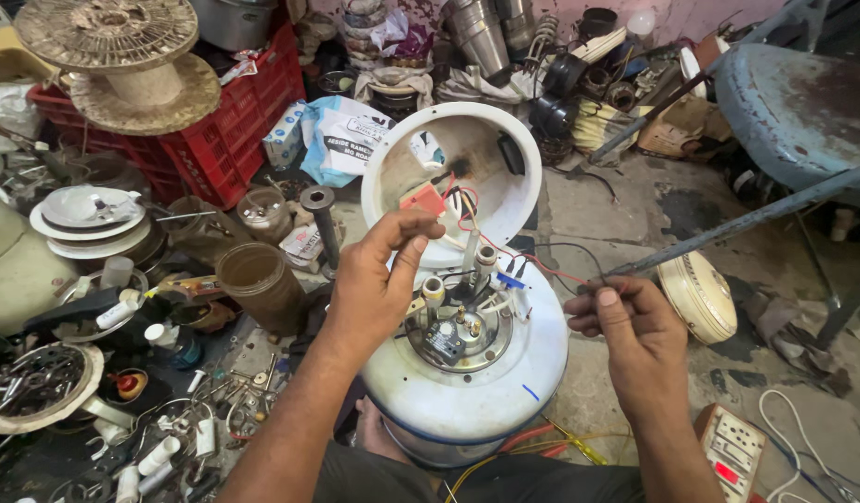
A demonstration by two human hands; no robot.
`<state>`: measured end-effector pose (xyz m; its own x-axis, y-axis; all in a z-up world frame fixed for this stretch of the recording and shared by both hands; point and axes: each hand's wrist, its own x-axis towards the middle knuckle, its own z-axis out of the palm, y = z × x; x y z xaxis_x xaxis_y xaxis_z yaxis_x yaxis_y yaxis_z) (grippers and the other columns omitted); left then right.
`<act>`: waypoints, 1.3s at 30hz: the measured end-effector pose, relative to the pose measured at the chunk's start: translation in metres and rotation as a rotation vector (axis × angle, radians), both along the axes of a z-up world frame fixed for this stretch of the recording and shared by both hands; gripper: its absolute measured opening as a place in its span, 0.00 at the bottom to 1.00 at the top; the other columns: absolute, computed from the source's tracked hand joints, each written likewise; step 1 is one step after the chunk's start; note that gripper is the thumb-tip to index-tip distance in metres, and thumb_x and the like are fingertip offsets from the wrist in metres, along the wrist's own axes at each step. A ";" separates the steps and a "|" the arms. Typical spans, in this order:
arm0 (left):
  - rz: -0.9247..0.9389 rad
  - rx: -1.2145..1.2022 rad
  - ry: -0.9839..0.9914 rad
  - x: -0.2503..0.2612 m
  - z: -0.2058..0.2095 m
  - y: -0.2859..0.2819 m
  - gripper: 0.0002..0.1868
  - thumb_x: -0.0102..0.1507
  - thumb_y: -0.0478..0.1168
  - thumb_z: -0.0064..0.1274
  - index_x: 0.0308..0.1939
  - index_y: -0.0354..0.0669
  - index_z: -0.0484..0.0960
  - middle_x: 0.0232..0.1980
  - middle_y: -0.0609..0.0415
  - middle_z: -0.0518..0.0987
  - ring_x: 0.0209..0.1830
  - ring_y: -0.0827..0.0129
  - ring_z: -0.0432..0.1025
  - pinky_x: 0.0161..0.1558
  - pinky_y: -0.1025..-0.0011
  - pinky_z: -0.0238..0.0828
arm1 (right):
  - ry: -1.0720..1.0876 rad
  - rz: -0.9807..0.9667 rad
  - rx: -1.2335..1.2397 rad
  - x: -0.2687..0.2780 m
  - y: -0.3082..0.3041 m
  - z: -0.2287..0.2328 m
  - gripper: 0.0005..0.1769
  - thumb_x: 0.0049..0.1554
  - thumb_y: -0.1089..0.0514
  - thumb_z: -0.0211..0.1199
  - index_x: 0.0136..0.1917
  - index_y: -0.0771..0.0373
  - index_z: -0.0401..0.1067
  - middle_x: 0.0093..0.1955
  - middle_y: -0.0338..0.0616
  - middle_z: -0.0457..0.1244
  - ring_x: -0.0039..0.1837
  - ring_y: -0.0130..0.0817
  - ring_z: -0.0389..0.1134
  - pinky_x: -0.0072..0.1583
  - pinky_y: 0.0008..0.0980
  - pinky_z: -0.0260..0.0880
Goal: The person sits on the floor and repairs a white cylindrical appliance, likely a water heater. They use pliers and a screwdriver to strip wires, connect them to terminals, and adjust internal components.
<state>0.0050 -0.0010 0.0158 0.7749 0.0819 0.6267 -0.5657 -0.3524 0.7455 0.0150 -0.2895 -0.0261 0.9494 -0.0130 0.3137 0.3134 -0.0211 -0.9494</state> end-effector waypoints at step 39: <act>0.350 -0.065 0.378 0.017 -0.062 0.028 0.27 0.60 0.37 0.51 0.64 0.37 0.69 0.52 0.35 0.82 0.53 0.46 0.78 0.55 0.58 0.73 | -0.078 0.008 0.023 0.006 0.001 -0.010 0.10 0.67 0.61 0.57 0.56 0.71 0.69 0.48 0.50 0.70 0.47 0.32 0.72 0.52 0.29 0.73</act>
<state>0.0223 0.0275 -0.0458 0.8653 0.4062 0.2936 -0.1093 -0.4188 0.9015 0.0207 -0.2881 -0.0358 0.9222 -0.0131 0.3865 0.3866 0.0033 -0.9222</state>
